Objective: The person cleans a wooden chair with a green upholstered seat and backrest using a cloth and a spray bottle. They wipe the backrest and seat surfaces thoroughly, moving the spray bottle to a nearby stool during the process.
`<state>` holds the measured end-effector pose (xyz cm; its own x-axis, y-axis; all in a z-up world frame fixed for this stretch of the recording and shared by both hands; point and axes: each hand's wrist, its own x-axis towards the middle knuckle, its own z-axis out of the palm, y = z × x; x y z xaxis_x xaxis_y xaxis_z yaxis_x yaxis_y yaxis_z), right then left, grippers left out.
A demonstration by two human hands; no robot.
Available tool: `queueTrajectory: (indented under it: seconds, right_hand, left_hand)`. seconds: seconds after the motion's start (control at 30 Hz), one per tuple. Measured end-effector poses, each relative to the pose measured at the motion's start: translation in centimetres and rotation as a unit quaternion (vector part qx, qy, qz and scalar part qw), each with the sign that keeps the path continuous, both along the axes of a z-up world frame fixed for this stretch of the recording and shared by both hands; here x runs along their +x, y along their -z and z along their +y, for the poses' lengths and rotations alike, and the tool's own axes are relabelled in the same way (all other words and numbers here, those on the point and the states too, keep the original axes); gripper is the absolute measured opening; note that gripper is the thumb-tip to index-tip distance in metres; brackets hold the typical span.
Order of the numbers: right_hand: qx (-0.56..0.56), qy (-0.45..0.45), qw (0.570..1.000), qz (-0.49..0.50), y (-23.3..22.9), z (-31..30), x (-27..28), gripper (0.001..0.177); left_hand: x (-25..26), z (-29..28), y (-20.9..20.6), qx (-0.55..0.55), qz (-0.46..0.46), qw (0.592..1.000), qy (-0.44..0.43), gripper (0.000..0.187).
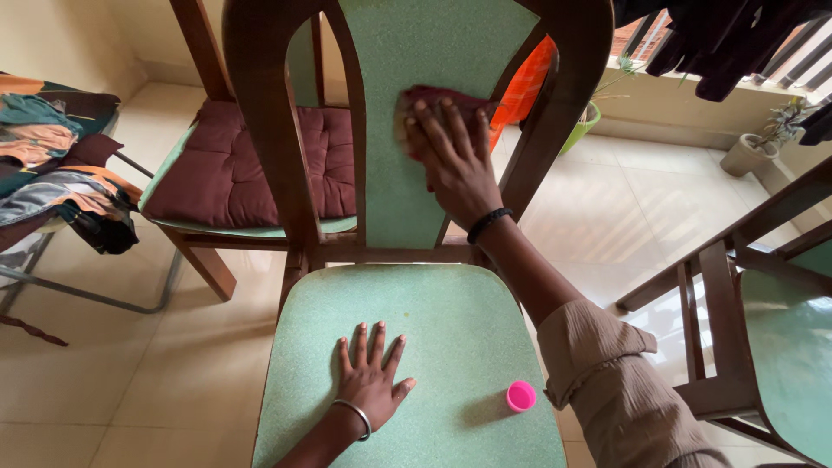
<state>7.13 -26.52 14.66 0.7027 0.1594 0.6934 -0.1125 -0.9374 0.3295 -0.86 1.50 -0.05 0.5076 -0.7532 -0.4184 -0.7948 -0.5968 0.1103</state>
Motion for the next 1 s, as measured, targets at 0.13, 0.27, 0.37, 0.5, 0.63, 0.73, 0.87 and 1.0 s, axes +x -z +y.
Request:
queueTrajectory:
  seconds: [0.13, 0.27, 0.37, 0.5, 0.63, 0.73, 0.87, 1.0]
  right_hand:
    - [-0.004, 0.029, 0.998, -0.049, -1.5, 0.4, 0.9, 0.095]
    - [0.011, 0.004, 0.999, -0.032, -1.9, 1.9, 1.5, 0.093]
    - [0.007, -0.005, 1.000, 0.010, -0.8, 2.1, 1.1, 0.091]
    - [-0.058, -0.001, 0.998, -0.015, 1.2, 0.9, 0.8, 0.086]
    - [-0.063, 0.025, 0.997, -0.020, 1.2, 0.1, 1.1, 0.090]
    - [0.026, 0.010, 0.999, -0.015, 0.3, 1.3, 1.4, 0.093]
    - [0.028, 0.008, 0.999, -0.041, 0.0, 3.3, 1.9, 0.091]
    - [-0.022, -0.011, 0.999, -0.040, 1.0, 3.0, 2.2, 0.084]
  left_hand:
    - [0.1, 0.0, -0.3, 0.005, 0.018, 1.000, 0.000, 0.076]
    - [0.2, 0.0, -0.2, -0.002, 0.019, 1.000, 0.004, 0.076]
    - [0.2, 0.1, 0.1, -0.002, 0.014, 1.000, 0.001, 0.076]
    - [0.2, 0.1, 0.7, -0.015, -0.001, 1.000, 0.004, 0.077]
    - [0.1, 0.1, 1.2, -0.030, -0.017, 0.999, 0.004, 0.077]
    - [0.2, 0.2, 1.3, -0.030, -0.015, 0.999, 0.004, 0.077]
    - [0.0, 0.3, 1.2, -0.035, -0.023, 0.999, 0.009, 0.076]
    - [0.0, 0.3, 0.9, -0.025, -0.021, 0.999, 0.009, 0.077]
